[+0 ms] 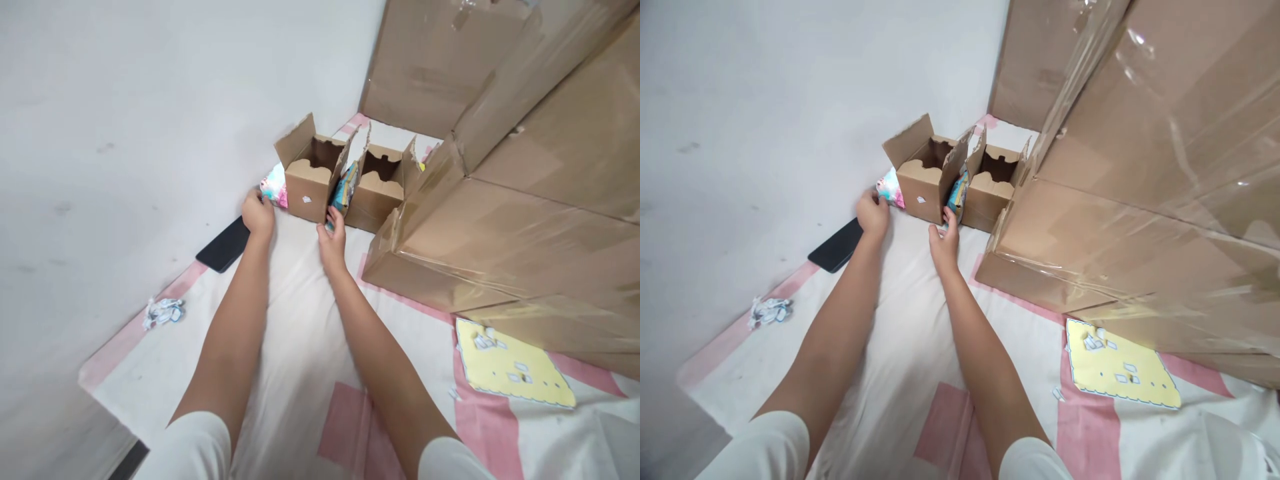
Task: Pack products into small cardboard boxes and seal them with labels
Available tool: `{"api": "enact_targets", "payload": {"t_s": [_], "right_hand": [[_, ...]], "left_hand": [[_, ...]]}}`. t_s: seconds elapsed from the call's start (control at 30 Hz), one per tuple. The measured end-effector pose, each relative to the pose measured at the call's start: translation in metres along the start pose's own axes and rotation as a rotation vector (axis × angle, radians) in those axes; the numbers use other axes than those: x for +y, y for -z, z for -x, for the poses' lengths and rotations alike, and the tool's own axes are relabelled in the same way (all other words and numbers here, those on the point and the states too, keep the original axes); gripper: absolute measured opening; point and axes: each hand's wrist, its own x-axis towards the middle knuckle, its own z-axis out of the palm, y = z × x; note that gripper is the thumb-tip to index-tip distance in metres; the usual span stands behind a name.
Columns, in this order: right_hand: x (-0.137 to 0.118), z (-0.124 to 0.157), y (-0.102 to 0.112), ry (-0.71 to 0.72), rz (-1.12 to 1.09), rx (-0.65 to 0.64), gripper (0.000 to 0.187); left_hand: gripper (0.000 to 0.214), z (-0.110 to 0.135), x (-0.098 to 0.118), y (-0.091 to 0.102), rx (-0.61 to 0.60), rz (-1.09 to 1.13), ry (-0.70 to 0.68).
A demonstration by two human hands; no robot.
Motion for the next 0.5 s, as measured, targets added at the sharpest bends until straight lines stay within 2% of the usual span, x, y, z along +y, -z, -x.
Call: {"api": "enact_targets", "payload": {"t_s": [0.3, 0.5], "right_hand": [[-0.0075, -0.0007, 0.0009, -0.003, -0.063, 0.075, 0.051], [-0.0039, 0.0011, -0.0003, 0.001, 0.011, 0.036, 0.058]], "left_hand": [[0.012, -0.001, -0.0056, -0.0028, 0.133, 0.181, 0.0], [0.018, 0.0073, -0.0004, -0.01, 0.118, 0.229, -0.029]]}}
